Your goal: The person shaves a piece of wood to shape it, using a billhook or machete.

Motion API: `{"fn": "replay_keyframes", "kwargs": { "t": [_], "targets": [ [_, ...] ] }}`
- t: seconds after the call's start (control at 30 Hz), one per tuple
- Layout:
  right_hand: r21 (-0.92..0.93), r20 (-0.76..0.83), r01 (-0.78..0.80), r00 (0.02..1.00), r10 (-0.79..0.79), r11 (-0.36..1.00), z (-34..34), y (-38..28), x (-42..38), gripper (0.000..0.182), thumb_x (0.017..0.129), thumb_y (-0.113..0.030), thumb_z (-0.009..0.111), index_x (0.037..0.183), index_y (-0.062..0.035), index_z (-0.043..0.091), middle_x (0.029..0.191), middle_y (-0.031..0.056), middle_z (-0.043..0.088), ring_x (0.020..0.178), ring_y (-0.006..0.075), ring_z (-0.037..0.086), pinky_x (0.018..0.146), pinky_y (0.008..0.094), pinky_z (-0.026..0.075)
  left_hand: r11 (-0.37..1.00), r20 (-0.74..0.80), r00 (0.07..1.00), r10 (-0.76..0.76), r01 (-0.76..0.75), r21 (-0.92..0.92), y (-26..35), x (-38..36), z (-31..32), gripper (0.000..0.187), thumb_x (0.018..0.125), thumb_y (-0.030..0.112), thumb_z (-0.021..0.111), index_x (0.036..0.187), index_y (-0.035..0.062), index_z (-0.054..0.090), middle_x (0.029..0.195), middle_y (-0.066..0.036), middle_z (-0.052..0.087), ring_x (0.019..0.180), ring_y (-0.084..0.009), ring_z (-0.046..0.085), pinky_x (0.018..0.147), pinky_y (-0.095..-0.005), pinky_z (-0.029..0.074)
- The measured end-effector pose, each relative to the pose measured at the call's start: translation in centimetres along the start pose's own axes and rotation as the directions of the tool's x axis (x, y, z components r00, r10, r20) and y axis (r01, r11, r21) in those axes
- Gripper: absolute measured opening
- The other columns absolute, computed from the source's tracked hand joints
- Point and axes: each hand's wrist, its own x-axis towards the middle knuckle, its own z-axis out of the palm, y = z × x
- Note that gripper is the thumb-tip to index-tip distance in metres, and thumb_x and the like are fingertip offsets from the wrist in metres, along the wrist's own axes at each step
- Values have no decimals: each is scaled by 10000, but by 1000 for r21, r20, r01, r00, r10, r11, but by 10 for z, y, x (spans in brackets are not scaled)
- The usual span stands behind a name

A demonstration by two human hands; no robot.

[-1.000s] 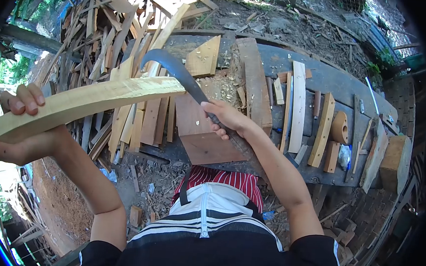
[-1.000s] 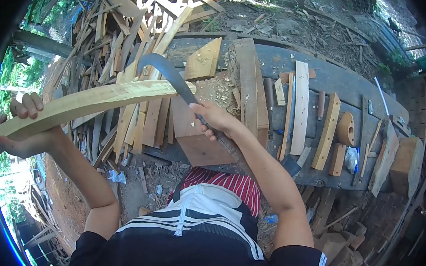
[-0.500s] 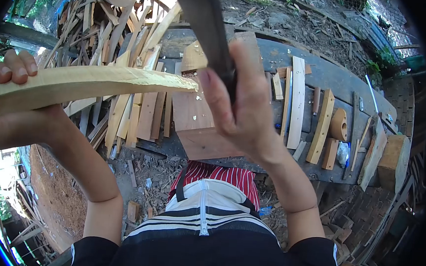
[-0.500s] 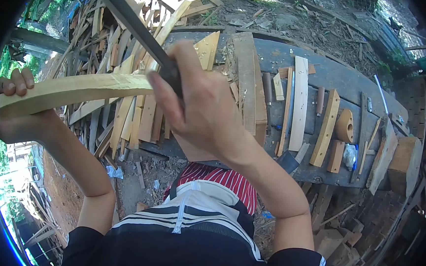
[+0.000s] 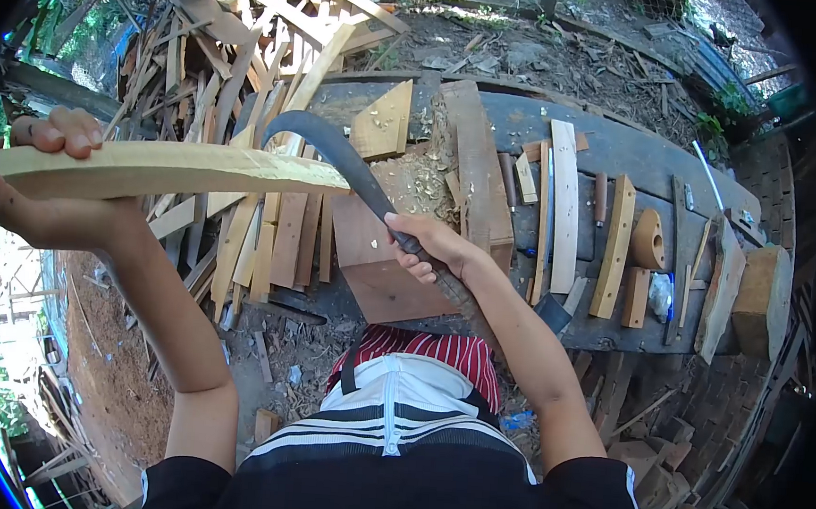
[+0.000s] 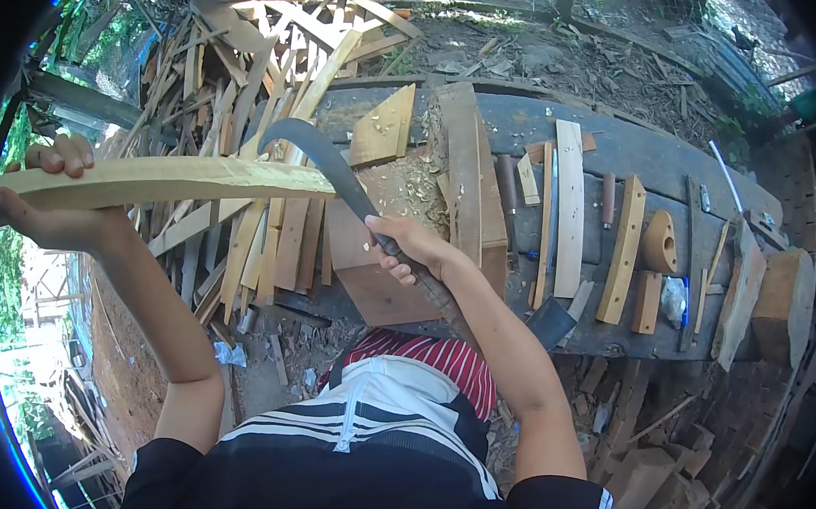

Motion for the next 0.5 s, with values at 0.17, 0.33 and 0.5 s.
{"fn": "replay_keyframes", "kwargs": {
  "t": [0.17,0.33,0.5],
  "targets": [
    [-526,-278,159,896,-346,836,51,-23,-20,372,990,-421,477,959,-51,489,594,-20,418,430,57,414,359,224,354,990,-75,997,26,-15,142,-3,2,-8,443,922,524,471,790,105,409,666,-46,451,546,-141,461,531,-292,403],
    [-639,0,638,559,-829,430,111,-73,-73,331,994,-374,498,1007,-43,493,553,-31,432,427,74,433,383,248,360,992,-113,994,13,1,123,-9,10,-9,400,910,431,494,759,63,450,666,-62,463,569,-165,472,565,-305,417],
    [-948,-106,215,486,-868,237,75,-25,-29,300,975,-297,509,1019,-1,486,599,161,545,507,320,582,500,423,457,993,-132,991,36,-20,120,-9,9,-6,385,906,364,437,694,49,498,648,-76,456,576,-175,468,577,-315,406]
  ]
}}
